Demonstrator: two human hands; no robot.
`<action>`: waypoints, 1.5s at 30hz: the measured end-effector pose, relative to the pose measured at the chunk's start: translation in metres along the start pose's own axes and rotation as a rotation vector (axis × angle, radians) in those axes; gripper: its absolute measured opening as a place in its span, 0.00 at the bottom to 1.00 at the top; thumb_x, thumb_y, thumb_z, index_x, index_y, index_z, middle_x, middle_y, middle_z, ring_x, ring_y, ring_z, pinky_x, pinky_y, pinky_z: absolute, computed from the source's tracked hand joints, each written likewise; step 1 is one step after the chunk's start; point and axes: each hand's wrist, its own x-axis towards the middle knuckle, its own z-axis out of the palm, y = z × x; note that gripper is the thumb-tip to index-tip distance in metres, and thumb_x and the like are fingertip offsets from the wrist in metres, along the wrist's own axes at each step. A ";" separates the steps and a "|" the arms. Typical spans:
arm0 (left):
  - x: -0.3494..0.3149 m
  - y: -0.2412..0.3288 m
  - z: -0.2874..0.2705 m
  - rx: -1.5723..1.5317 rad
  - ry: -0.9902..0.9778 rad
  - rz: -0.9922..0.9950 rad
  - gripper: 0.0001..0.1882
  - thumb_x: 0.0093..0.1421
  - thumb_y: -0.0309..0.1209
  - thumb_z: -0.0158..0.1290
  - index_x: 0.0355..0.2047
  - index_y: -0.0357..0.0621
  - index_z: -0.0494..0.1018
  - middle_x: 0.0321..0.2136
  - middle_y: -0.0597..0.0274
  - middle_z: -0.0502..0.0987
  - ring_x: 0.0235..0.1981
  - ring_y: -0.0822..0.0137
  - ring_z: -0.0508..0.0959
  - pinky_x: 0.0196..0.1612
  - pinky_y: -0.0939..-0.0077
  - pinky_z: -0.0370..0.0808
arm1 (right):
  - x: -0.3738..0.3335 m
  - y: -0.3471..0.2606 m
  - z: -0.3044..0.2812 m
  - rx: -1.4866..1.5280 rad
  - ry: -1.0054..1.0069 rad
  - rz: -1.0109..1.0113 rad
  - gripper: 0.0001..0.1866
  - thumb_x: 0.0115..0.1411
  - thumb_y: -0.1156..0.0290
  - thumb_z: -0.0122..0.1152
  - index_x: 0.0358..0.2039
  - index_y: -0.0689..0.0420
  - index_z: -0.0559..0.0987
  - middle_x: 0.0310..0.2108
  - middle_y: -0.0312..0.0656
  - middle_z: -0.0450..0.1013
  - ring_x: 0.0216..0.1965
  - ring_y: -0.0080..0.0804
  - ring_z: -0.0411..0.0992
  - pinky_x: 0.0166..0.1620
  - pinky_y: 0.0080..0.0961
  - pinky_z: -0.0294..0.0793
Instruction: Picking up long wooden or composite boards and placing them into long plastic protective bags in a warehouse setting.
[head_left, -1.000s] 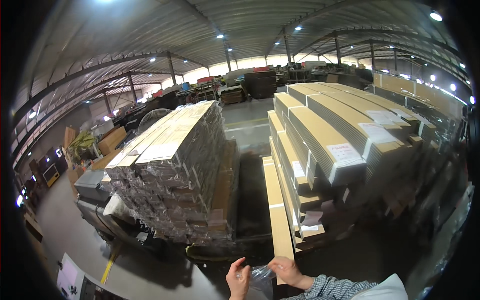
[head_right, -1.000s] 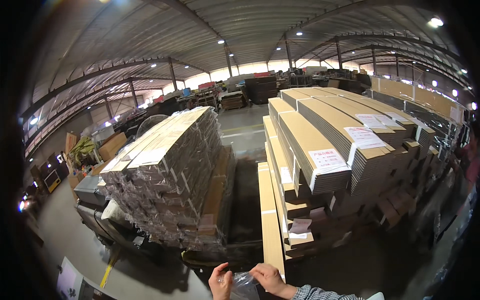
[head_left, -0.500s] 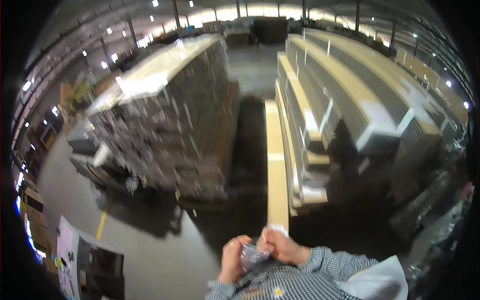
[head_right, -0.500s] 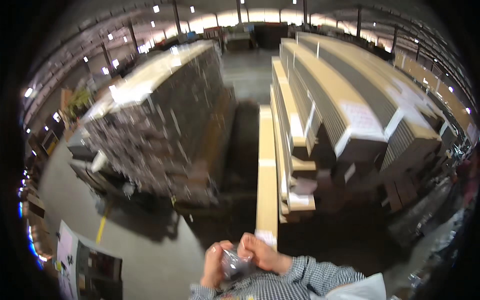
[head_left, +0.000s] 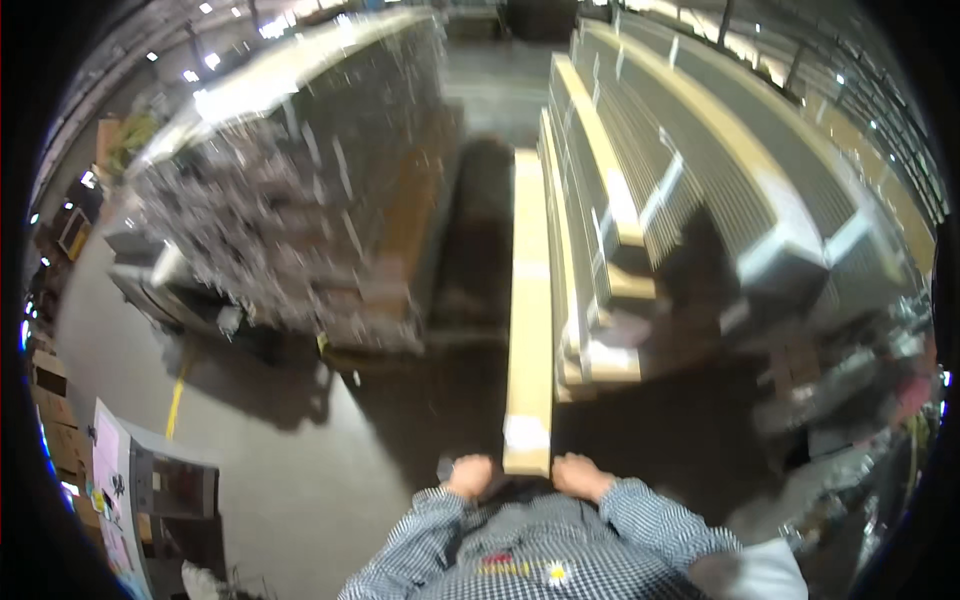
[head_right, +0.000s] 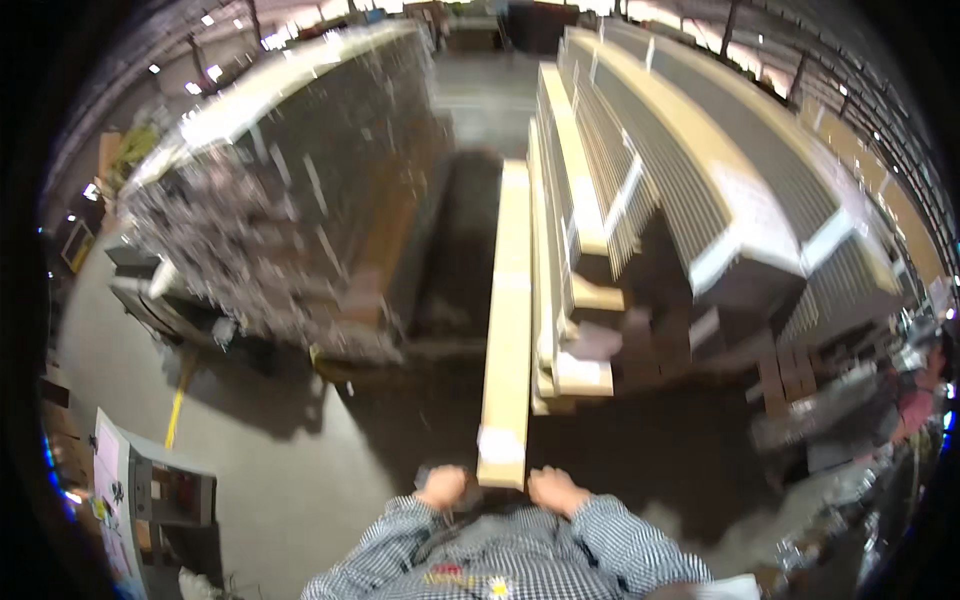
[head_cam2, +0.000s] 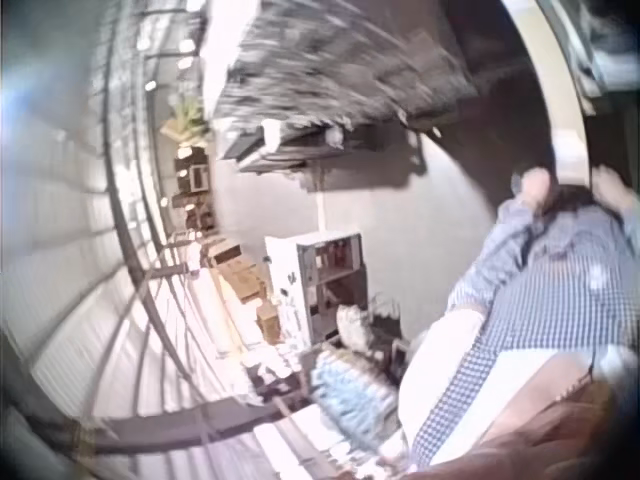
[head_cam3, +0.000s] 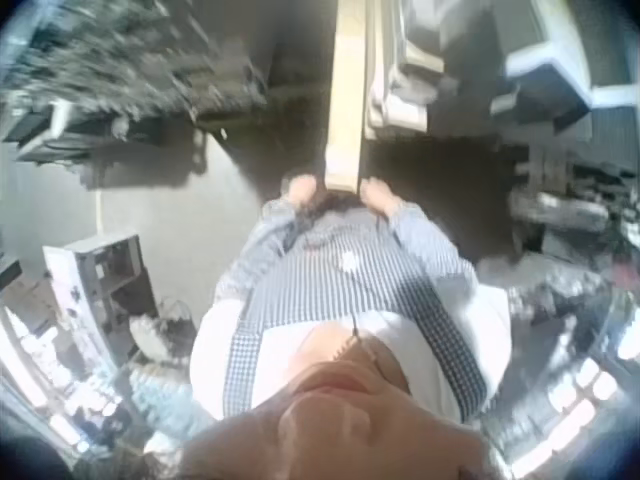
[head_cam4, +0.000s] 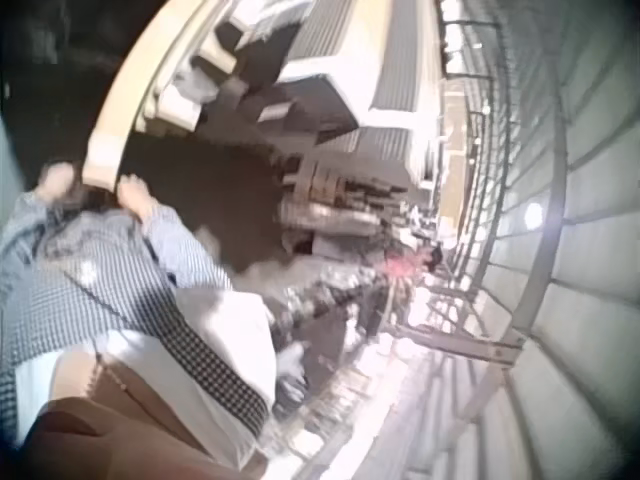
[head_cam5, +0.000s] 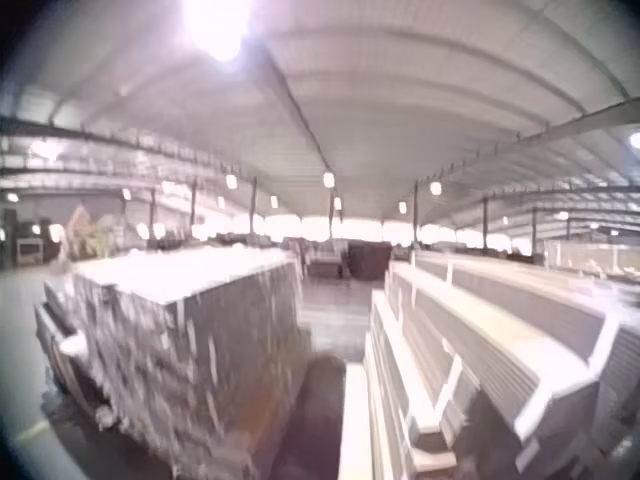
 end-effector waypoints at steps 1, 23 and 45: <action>0.012 -0.005 0.009 -0.038 0.016 0.005 0.09 0.53 0.32 0.53 0.29 0.44 0.81 0.26 0.51 0.81 0.29 0.52 0.82 0.32 0.57 0.79 | 0.004 0.020 0.016 -0.131 -0.018 -0.272 0.08 0.56 0.69 0.53 0.29 0.55 0.80 0.32 0.48 0.75 0.36 0.51 0.73 0.41 0.46 0.74; 0.058 -0.025 -0.027 -1.295 -0.336 -0.013 0.07 0.55 0.28 0.57 0.35 0.43 0.78 0.30 0.61 0.80 0.33 0.69 0.77 0.37 0.71 0.74 | 0.025 -0.001 0.009 1.145 0.713 0.393 0.06 0.58 0.74 0.57 0.29 0.62 0.79 0.25 0.43 0.77 0.27 0.31 0.75 0.32 0.28 0.73; 0.084 0.025 -0.050 -0.752 0.552 -0.162 0.09 0.62 0.33 0.48 0.37 0.47 0.76 0.36 0.49 0.79 0.39 0.41 0.77 0.41 0.53 0.74 | 0.093 0.030 0.033 0.990 0.971 0.363 0.04 0.63 0.73 0.52 0.35 0.59 0.73 0.30 0.55 0.74 0.35 0.55 0.74 0.38 0.44 0.72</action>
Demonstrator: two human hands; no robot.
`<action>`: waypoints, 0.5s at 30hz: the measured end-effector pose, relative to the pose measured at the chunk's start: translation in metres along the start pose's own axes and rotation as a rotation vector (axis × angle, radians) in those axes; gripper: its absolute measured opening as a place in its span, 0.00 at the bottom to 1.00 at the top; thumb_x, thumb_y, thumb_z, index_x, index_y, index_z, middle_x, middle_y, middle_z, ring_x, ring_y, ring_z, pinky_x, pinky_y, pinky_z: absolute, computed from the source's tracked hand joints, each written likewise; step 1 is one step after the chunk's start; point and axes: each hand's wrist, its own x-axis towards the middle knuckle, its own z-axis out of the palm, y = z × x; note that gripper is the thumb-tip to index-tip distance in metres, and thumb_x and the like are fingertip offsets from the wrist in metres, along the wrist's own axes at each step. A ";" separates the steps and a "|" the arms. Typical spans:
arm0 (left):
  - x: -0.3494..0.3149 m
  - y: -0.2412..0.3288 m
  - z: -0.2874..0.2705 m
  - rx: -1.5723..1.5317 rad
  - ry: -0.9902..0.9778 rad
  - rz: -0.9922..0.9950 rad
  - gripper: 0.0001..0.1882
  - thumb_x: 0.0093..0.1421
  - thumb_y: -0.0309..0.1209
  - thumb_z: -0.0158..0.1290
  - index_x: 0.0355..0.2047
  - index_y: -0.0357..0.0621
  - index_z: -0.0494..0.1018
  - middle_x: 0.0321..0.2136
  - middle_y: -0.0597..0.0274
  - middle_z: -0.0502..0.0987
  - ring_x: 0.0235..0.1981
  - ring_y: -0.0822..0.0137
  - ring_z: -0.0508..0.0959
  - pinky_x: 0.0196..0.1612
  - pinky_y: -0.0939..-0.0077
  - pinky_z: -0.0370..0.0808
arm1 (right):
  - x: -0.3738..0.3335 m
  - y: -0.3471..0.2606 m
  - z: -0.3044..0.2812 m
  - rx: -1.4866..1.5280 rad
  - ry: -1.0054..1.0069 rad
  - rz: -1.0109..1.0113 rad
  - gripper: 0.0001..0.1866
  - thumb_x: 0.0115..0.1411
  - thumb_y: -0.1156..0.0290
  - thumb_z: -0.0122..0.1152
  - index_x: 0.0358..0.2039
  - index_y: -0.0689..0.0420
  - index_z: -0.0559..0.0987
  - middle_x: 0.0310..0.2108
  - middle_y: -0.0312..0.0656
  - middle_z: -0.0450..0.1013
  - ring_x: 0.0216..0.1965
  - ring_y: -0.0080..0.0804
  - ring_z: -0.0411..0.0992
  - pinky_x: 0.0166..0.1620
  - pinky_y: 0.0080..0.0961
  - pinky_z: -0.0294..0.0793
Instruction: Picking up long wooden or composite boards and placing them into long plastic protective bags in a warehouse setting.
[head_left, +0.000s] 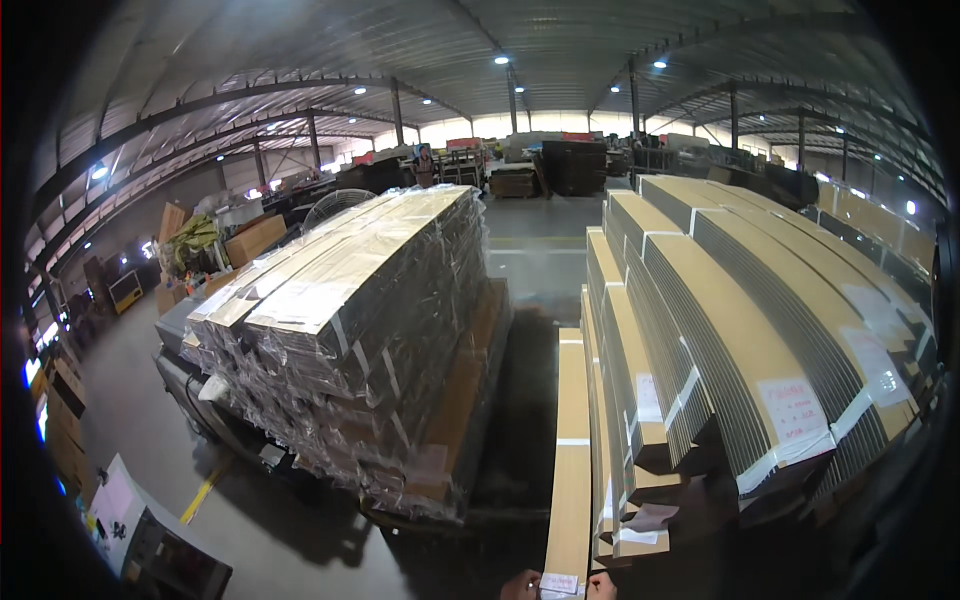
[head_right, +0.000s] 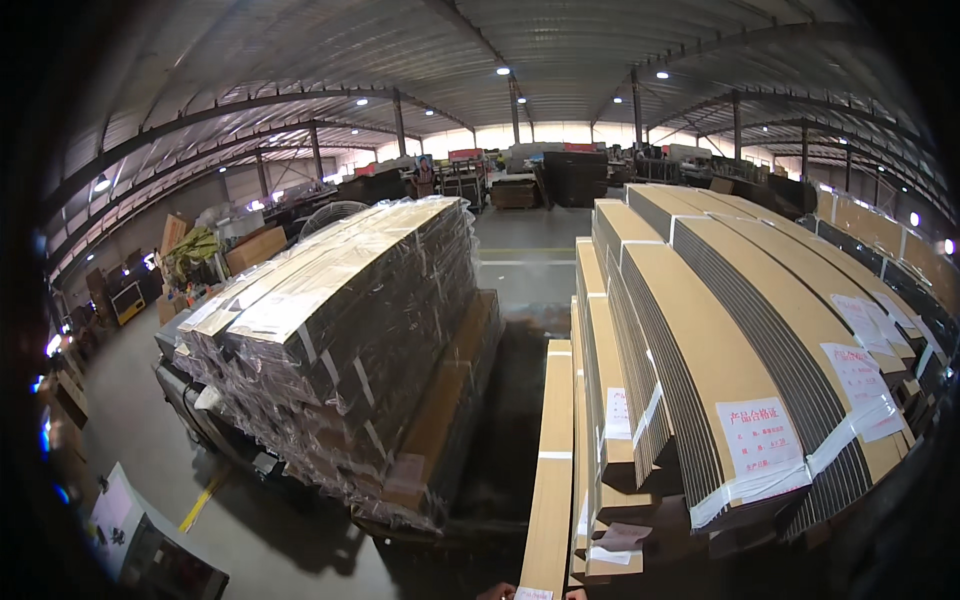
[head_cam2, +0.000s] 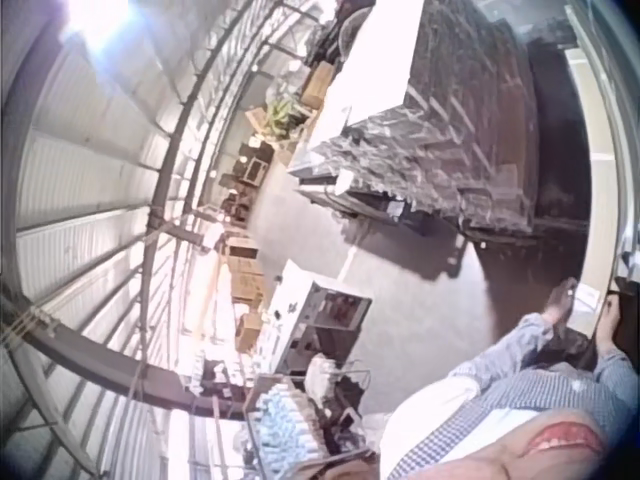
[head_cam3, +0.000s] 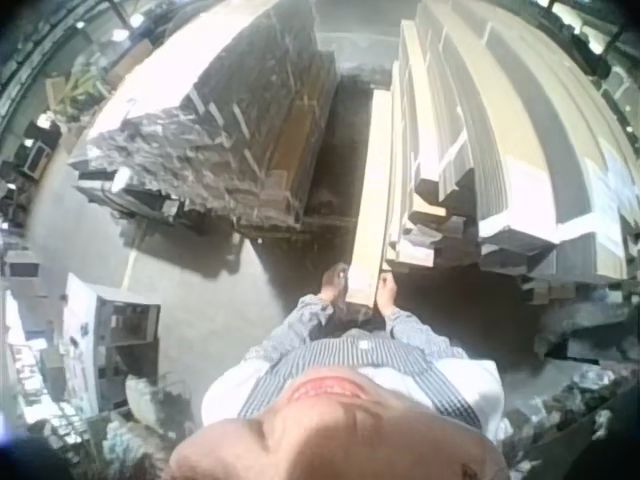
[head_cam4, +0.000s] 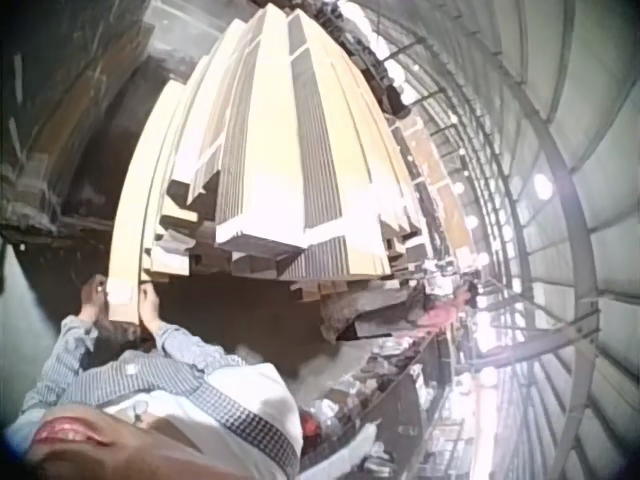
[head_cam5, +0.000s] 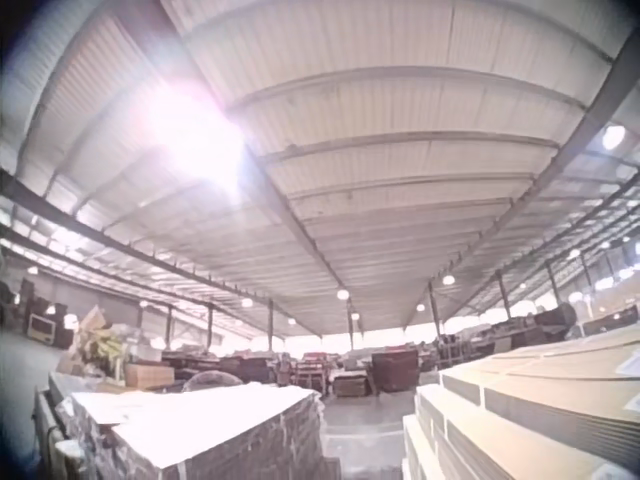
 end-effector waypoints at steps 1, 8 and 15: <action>0.004 0.012 -0.011 -0.056 -0.114 -0.078 0.09 0.62 0.33 0.47 0.37 0.48 0.76 0.36 0.50 0.79 0.39 0.42 0.77 0.42 0.54 0.74 | -0.005 -0.002 -0.006 0.000 -0.002 0.010 0.04 0.63 0.73 0.52 0.35 0.59 0.73 0.30 0.55 0.74 0.35 0.55 0.74 0.38 0.44 0.72; -0.007 -0.001 -0.015 -0.191 -0.421 -0.287 0.13 0.64 0.35 0.48 0.44 0.43 0.74 0.38 0.48 0.79 0.40 0.47 0.78 0.43 0.56 0.75 | -0.003 0.006 -0.023 -0.004 -0.096 -0.139 0.03 0.62 0.74 0.52 0.31 0.57 0.74 0.23 0.48 0.73 0.23 0.40 0.72 0.27 0.36 0.71; -0.028 0.006 -0.009 -0.017 -0.316 -0.121 0.15 0.62 0.31 0.48 0.45 0.38 0.75 0.39 0.49 0.80 0.41 0.52 0.79 0.45 0.62 0.75 | 0.002 -0.027 -0.026 0.509 -0.328 0.706 0.07 0.59 0.72 0.50 0.25 0.52 0.73 0.18 0.35 0.67 0.16 0.24 0.63 0.19 0.24 0.61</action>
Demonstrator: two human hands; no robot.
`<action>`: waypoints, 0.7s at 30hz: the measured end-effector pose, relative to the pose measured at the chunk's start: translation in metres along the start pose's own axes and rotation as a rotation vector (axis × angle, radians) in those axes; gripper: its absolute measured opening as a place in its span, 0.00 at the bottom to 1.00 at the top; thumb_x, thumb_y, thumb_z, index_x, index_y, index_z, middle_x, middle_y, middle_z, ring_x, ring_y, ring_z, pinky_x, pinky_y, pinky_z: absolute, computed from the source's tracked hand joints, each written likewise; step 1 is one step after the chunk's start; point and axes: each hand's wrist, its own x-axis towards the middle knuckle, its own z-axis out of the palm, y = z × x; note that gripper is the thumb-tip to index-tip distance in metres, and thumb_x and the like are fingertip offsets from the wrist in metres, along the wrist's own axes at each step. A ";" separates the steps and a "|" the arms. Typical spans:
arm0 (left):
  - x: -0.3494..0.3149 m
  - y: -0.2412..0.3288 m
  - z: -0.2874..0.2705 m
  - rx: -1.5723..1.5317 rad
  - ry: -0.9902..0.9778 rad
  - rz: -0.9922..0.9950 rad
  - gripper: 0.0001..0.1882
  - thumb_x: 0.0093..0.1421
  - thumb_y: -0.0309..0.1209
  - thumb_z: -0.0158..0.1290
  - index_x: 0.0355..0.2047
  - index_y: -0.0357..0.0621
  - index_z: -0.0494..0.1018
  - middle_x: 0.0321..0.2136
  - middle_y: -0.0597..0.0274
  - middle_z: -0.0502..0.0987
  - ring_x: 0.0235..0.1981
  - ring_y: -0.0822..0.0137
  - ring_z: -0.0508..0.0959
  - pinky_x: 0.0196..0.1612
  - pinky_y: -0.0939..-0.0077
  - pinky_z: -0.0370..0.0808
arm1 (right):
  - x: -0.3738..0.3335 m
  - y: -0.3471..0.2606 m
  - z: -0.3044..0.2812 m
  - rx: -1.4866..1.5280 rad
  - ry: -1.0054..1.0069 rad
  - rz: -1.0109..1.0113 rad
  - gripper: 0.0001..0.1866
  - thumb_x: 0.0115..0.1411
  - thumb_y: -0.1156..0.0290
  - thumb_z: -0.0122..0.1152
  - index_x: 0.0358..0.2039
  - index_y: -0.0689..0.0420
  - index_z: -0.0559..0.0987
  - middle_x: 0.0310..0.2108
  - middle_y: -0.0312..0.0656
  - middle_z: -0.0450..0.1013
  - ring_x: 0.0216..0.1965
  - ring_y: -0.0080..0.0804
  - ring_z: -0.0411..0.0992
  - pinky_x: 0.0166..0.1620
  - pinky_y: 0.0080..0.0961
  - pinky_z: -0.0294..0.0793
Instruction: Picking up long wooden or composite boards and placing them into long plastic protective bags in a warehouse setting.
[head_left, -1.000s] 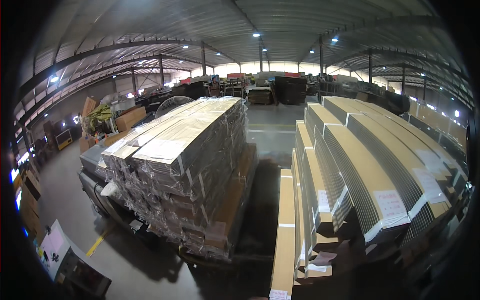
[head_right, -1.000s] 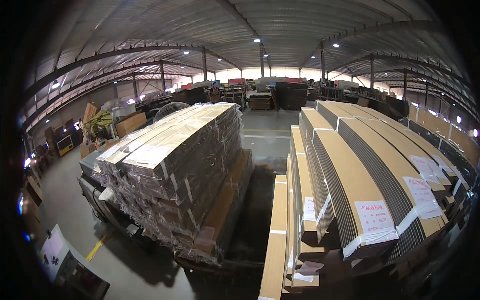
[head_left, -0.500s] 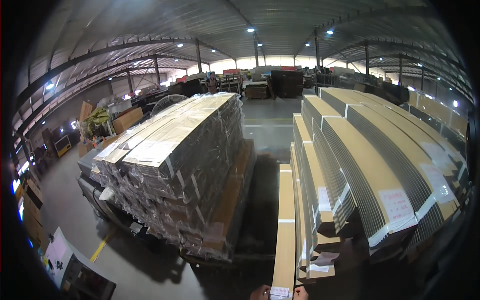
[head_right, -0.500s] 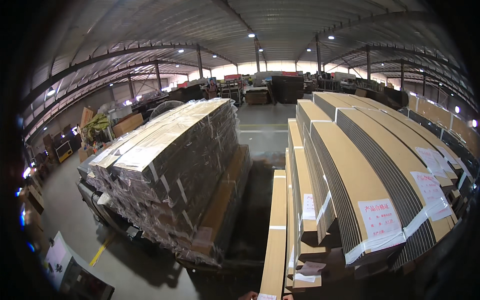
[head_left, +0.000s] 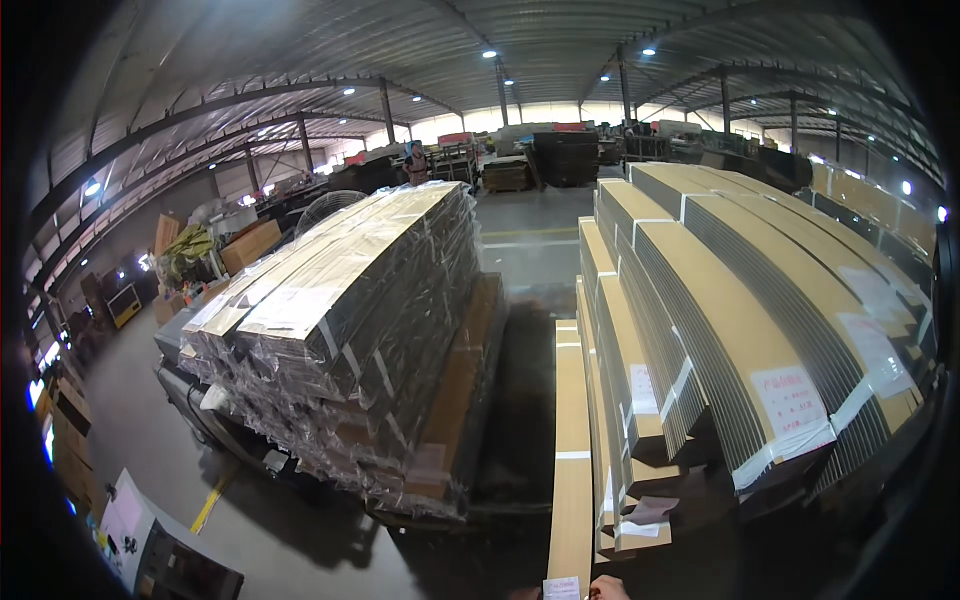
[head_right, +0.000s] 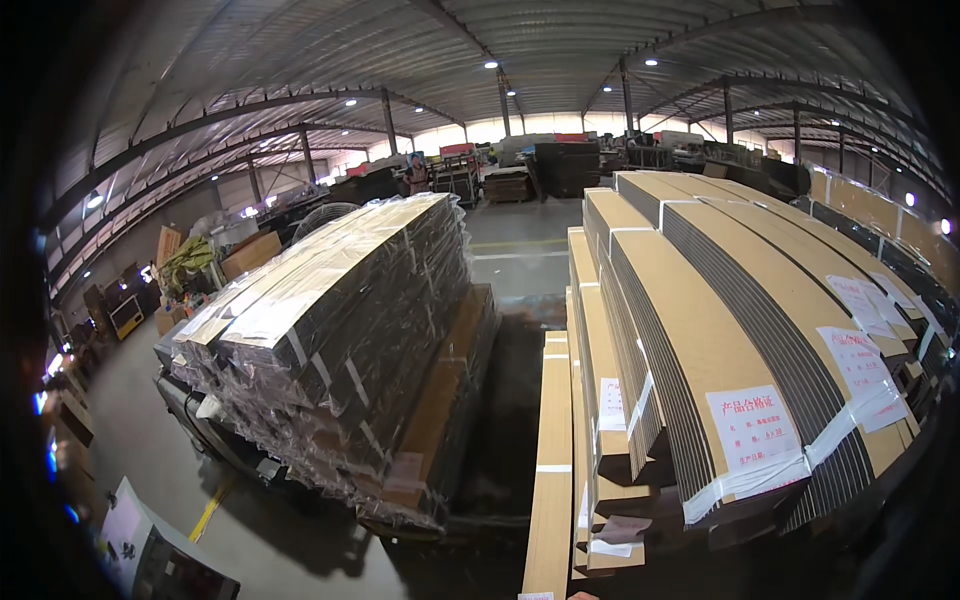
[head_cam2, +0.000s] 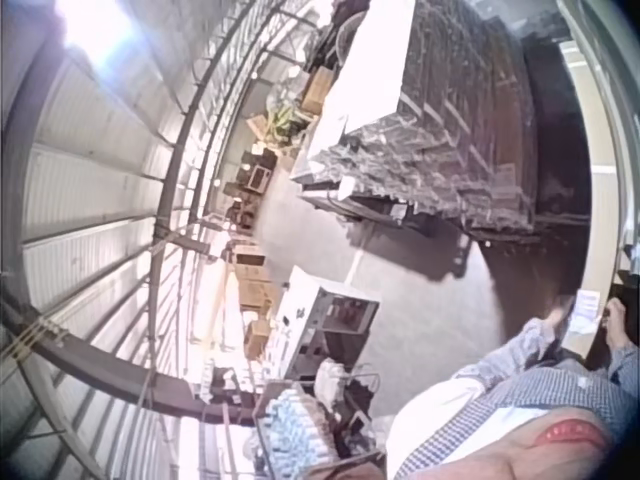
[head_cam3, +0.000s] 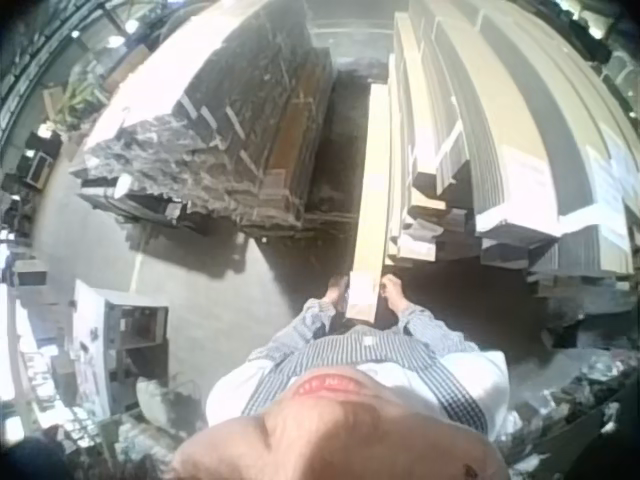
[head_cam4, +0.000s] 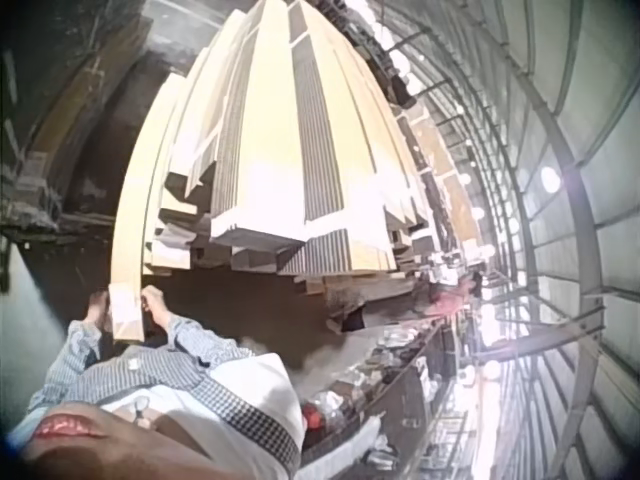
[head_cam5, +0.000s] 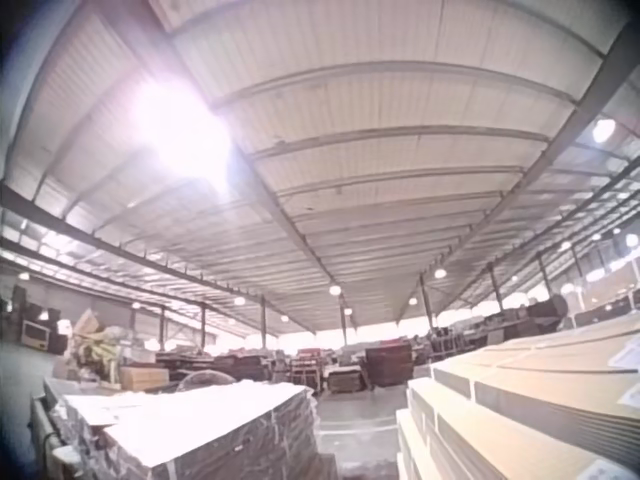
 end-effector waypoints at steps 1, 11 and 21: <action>-0.002 -0.001 0.002 -0.006 0.000 -0.006 0.15 0.61 0.31 0.48 0.45 0.37 0.76 0.40 0.49 0.80 0.41 0.53 0.79 0.45 0.62 0.75 | -0.001 0.002 0.001 -0.013 0.007 0.014 0.07 0.58 0.71 0.50 0.25 0.54 0.75 0.20 0.36 0.70 0.17 0.25 0.64 0.19 0.24 0.62; 0.014 0.006 0.012 -0.438 0.385 -0.153 0.16 0.57 0.26 0.48 0.44 0.33 0.77 0.41 0.51 0.81 0.43 0.61 0.80 0.45 0.69 0.75 | 0.071 0.041 0.025 0.195 0.063 0.109 0.15 0.63 0.62 0.49 0.38 0.60 0.78 0.35 0.42 0.77 0.36 0.38 0.77 0.38 0.36 0.77; -0.024 0.076 -0.036 -0.572 0.498 0.090 0.17 0.64 0.33 0.47 0.49 0.36 0.75 0.42 0.45 0.80 0.45 0.49 0.79 0.49 0.62 0.75 | 0.097 0.070 0.046 -0.393 0.623 -0.518 0.09 0.61 0.68 0.47 0.34 0.55 0.76 0.29 0.41 0.71 0.38 0.30 0.71 0.41 0.32 0.72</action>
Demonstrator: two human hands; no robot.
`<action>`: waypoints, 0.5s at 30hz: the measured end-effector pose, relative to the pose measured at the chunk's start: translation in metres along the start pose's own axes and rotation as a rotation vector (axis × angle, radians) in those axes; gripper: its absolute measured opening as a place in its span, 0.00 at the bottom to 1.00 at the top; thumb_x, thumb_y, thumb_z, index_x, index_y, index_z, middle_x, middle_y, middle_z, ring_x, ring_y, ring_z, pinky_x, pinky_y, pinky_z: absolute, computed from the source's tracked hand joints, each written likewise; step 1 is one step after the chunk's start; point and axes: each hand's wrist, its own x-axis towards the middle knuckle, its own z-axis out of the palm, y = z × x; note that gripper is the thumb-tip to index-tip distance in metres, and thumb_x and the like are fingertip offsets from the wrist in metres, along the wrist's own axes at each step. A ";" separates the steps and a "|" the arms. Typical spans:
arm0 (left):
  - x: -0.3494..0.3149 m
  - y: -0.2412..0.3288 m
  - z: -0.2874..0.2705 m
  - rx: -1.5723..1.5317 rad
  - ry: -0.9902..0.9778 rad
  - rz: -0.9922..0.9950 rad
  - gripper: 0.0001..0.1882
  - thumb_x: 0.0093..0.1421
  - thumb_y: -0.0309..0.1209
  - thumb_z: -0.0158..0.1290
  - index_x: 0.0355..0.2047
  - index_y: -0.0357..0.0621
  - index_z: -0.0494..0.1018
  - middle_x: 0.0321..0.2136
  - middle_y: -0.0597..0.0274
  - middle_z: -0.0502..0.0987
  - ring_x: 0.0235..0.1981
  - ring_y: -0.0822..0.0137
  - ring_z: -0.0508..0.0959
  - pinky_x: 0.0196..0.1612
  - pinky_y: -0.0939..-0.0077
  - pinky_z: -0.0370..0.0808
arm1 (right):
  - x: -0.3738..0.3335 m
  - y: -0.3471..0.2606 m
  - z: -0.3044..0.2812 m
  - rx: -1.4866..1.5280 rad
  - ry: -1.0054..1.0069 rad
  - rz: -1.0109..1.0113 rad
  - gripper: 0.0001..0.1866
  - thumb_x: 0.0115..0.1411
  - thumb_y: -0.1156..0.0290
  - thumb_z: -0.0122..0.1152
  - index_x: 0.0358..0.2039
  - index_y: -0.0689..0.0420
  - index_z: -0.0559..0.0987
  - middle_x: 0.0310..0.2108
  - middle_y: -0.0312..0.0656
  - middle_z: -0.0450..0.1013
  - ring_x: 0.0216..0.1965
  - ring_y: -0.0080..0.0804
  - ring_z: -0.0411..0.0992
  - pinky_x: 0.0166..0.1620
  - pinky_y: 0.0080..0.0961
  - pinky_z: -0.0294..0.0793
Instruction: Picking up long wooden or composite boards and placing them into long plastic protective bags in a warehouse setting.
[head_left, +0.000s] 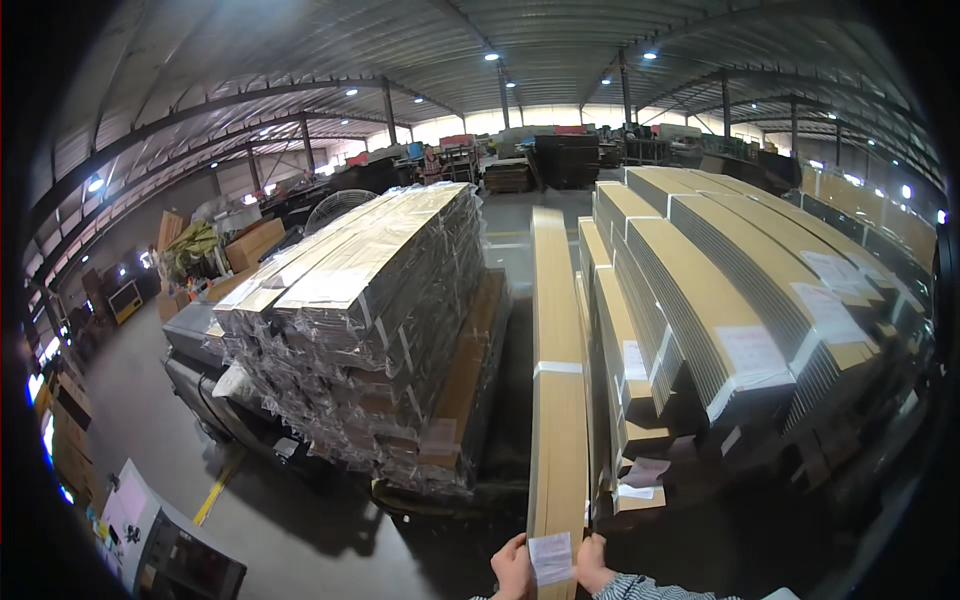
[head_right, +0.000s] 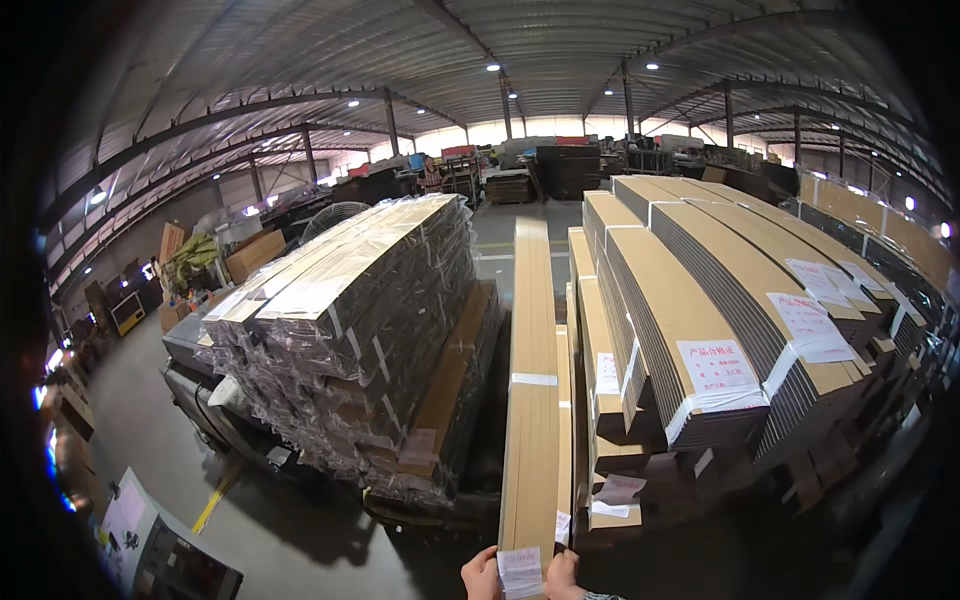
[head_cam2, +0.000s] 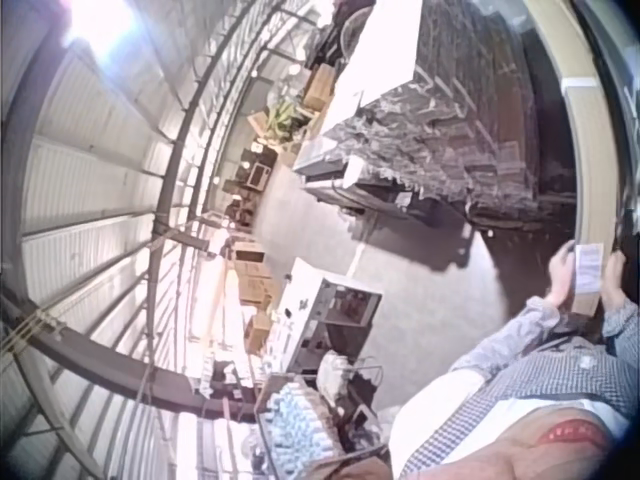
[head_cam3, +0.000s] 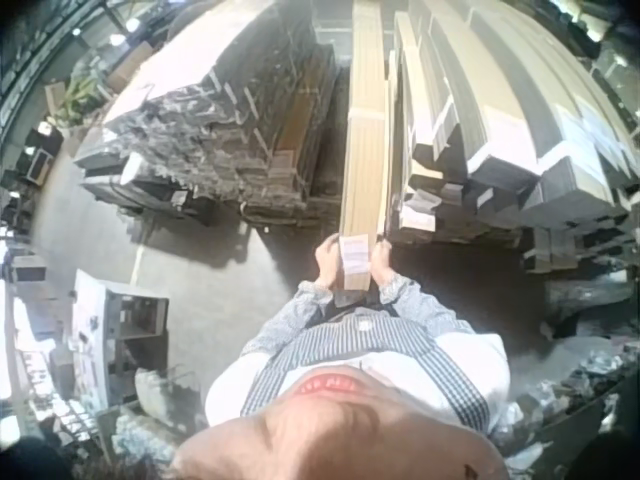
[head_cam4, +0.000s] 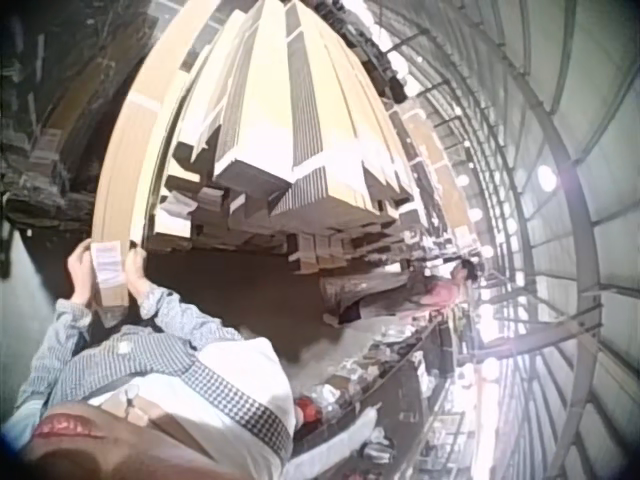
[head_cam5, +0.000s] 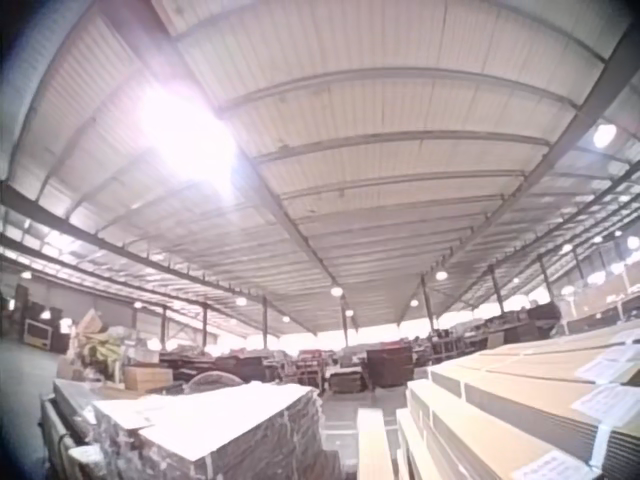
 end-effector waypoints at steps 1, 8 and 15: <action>-0.008 -0.011 -0.011 0.009 0.018 -0.002 0.17 0.64 0.33 0.47 0.49 0.36 0.75 0.42 0.45 0.80 0.45 0.49 0.79 0.49 0.62 0.75 | -0.010 -0.001 -0.004 0.002 -0.020 0.001 0.09 0.61 0.68 0.47 0.34 0.55 0.76 0.29 0.41 0.71 0.38 0.30 0.71 0.41 0.32 0.72; -0.053 -0.071 -0.059 0.652 -0.136 0.039 0.18 0.60 0.29 0.51 0.51 0.47 0.74 0.38 0.41 0.79 0.41 0.44 0.79 0.43 0.57 0.77 | -0.061 -0.055 -0.077 0.035 -0.557 -0.026 0.08 0.55 0.80 0.56 0.36 0.66 0.75 0.32 0.45 0.76 0.38 0.32 0.74 0.40 0.29 0.73; -0.063 0.031 -0.065 0.509 0.107 0.271 0.17 0.61 0.24 0.50 0.51 0.46 0.72 0.34 0.40 0.79 0.35 0.42 0.80 0.35 0.56 0.76 | -0.090 -0.195 -0.096 0.476 -0.671 -0.117 0.09 0.65 0.70 0.58 0.41 0.62 0.77 0.34 0.37 0.76 0.36 0.23 0.73 0.41 0.22 0.73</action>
